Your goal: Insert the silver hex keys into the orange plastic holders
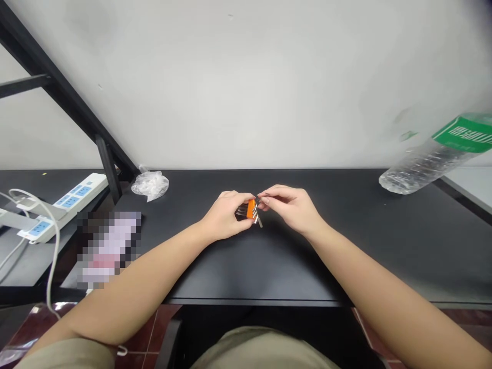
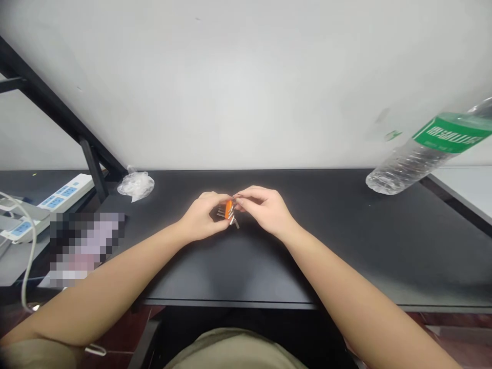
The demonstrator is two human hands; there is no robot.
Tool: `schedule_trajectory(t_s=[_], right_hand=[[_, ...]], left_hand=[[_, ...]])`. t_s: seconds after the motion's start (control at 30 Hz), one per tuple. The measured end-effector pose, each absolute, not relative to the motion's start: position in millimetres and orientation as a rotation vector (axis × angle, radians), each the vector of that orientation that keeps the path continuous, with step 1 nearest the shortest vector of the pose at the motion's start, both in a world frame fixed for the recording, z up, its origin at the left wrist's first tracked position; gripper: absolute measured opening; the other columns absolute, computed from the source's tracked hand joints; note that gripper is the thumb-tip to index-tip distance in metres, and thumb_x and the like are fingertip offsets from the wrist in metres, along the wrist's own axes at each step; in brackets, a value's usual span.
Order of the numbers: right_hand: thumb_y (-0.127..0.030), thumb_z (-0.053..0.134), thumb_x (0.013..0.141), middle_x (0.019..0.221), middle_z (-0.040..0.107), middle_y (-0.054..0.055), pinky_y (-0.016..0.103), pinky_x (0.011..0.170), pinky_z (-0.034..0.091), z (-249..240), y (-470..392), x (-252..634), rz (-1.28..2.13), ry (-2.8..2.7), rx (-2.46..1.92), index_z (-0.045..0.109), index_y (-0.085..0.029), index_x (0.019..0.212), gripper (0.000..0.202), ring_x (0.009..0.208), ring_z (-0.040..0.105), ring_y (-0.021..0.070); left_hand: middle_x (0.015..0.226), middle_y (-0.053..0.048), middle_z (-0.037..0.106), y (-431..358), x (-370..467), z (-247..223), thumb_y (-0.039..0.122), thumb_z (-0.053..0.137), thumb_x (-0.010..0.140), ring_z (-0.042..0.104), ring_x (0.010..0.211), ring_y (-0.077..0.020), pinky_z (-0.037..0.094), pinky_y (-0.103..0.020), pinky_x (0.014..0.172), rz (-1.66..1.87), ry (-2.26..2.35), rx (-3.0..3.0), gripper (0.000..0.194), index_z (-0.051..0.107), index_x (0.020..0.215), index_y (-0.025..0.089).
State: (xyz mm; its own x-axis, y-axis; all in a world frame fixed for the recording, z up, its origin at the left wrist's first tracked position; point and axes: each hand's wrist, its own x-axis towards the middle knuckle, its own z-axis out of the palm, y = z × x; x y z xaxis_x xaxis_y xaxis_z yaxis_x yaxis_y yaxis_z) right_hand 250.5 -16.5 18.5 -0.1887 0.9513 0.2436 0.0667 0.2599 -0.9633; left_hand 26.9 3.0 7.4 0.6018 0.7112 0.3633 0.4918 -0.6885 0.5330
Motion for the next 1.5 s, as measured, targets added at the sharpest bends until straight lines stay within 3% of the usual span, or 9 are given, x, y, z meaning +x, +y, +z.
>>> schedule_trajectory(t_s=[0.3, 0.7, 1.0, 1.33, 1.5], right_hand=[[-0.036, 0.073, 0.089, 0.098, 0.077, 0.006, 0.042, 0.087, 0.064, 13.1, -16.6, 251.2, 1.034, -1.557, -1.006, 0.081, -0.024, 0.099, 0.018, 0.091, 0.075, 0.0240], [-0.031, 0.064, 0.095, 0.099, 0.077, 0.005, 0.039, 0.081, 0.064, 15.2, -21.1, 251.0, 0.879, -1.696, -1.023, 0.080, -0.025, 0.102, 0.018, 0.091, 0.074, 0.0235], [-0.023, 0.056, 0.097, 0.098, 0.078, 0.004, 0.042, 0.085, 0.056, 13.6, -20.0, 249.6, 0.426, -2.038, -0.963, 0.078, -0.028, 0.106, 0.024, 0.084, 0.071, 0.0226], [-0.024, 0.065, 0.094, 0.111, 0.078, 0.004, 0.042, 0.088, 0.055, 21.3, -17.6, 261.5, 0.570, -2.146, -0.834, 0.075, -0.032, 0.122, 0.031, 0.094, 0.072, 0.0234], [-0.033, 0.064, 0.097, 0.108, 0.080, 0.002, 0.041, 0.088, 0.058, 16.3, -11.8, 266.6, 0.701, -2.077, -0.825, 0.079, -0.033, 0.115, 0.024, 0.095, 0.075, 0.0232]], left_hand=[[0.110, 0.000, 0.075, 0.8, 28.0, 9.6, 0.028, 0.072, 0.081, 0.068, 0.094, -0.0203, 0.046, -0.041, 0.101, 0.821, 0.975, 2.411, 0.040, 0.064, 0.120, 0.025], [0.107, 0.000, 0.074, 0.6, 28.3, 9.6, 0.028, 0.072, 0.080, 0.068, 0.092, -0.0203, 0.048, -0.040, 0.100, 0.822, 0.976, 2.411, 0.041, 0.064, 0.120, 0.025], [0.111, -0.002, 0.074, 0.1, 26.9, 10.3, 0.028, 0.072, 0.080, 0.068, 0.096, -0.0217, 0.046, -0.043, 0.104, 0.803, 0.967, 2.419, 0.041, 0.063, 0.120, 0.025], [0.113, -0.002, 0.074, -1.1, 25.5, 11.4, 0.027, 0.072, 0.079, 0.068, 0.099, -0.0216, 0.049, -0.041, 0.101, 0.801, 0.905, 2.352, 0.043, 0.065, 0.122, 0.025], [0.110, -0.001, 0.074, -2.5, 25.3, 10.0, 0.025, 0.072, 0.078, 0.068, 0.098, -0.0212, 0.049, -0.041, 0.101, 0.811, 0.875, 2.358, 0.044, 0.065, 0.122, 0.027]])
